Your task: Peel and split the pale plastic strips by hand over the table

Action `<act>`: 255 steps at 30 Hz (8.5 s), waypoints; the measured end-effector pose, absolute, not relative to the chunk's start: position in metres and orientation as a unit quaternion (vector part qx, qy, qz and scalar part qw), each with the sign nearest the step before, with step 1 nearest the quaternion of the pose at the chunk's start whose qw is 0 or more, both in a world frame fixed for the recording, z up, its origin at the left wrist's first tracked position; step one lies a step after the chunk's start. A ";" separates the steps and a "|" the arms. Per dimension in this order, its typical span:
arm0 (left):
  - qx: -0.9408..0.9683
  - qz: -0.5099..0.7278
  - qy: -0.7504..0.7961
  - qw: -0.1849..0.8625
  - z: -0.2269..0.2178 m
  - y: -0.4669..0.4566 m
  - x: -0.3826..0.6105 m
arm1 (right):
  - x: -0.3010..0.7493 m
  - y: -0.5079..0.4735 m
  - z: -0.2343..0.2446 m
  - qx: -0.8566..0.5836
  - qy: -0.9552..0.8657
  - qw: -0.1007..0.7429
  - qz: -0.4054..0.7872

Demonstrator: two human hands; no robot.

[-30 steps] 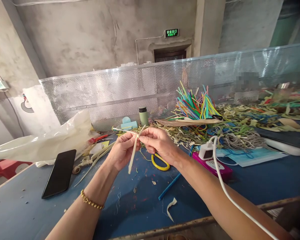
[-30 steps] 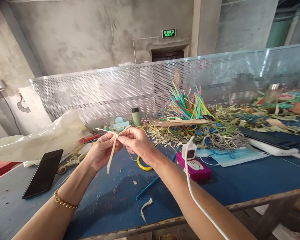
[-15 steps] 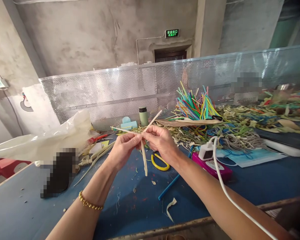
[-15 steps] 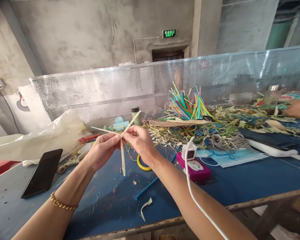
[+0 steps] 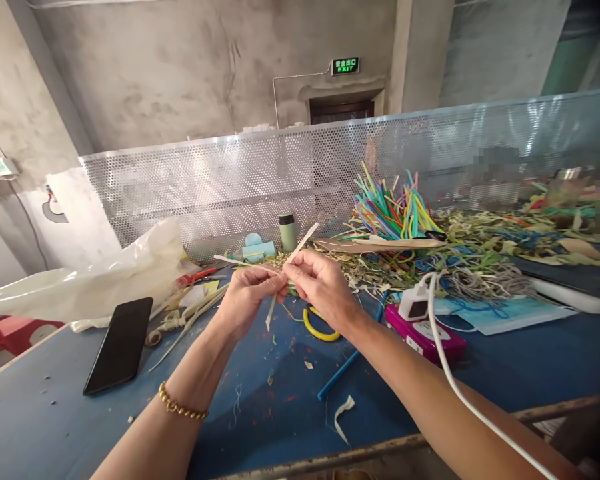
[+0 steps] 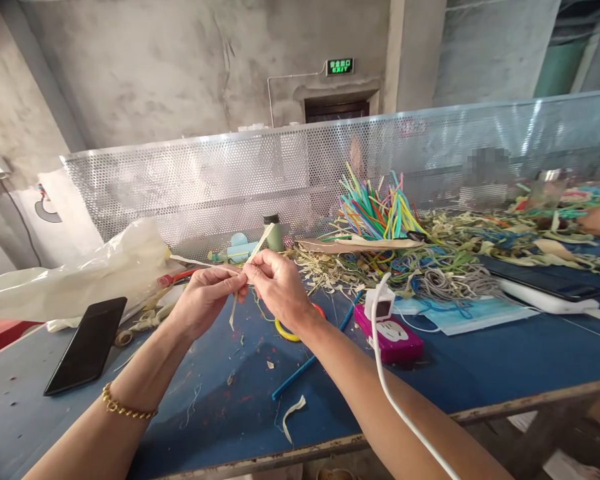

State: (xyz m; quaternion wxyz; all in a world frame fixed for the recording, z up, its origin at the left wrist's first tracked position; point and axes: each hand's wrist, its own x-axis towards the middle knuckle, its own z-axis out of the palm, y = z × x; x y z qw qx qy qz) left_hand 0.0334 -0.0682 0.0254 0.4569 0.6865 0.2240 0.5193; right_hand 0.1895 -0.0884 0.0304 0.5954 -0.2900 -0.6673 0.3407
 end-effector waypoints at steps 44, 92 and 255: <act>0.673 0.479 0.219 0.519 0.029 -0.071 0.035 | 0.178 -0.089 0.025 -0.298 -0.634 0.606 0.377; 0.627 0.493 0.301 0.523 0.029 -0.066 0.030 | 0.189 -0.079 0.022 -0.412 -0.752 0.514 0.024; 0.569 0.538 0.218 0.582 0.031 -0.064 0.031 | 0.205 -0.069 0.023 -0.226 -0.808 0.539 -0.070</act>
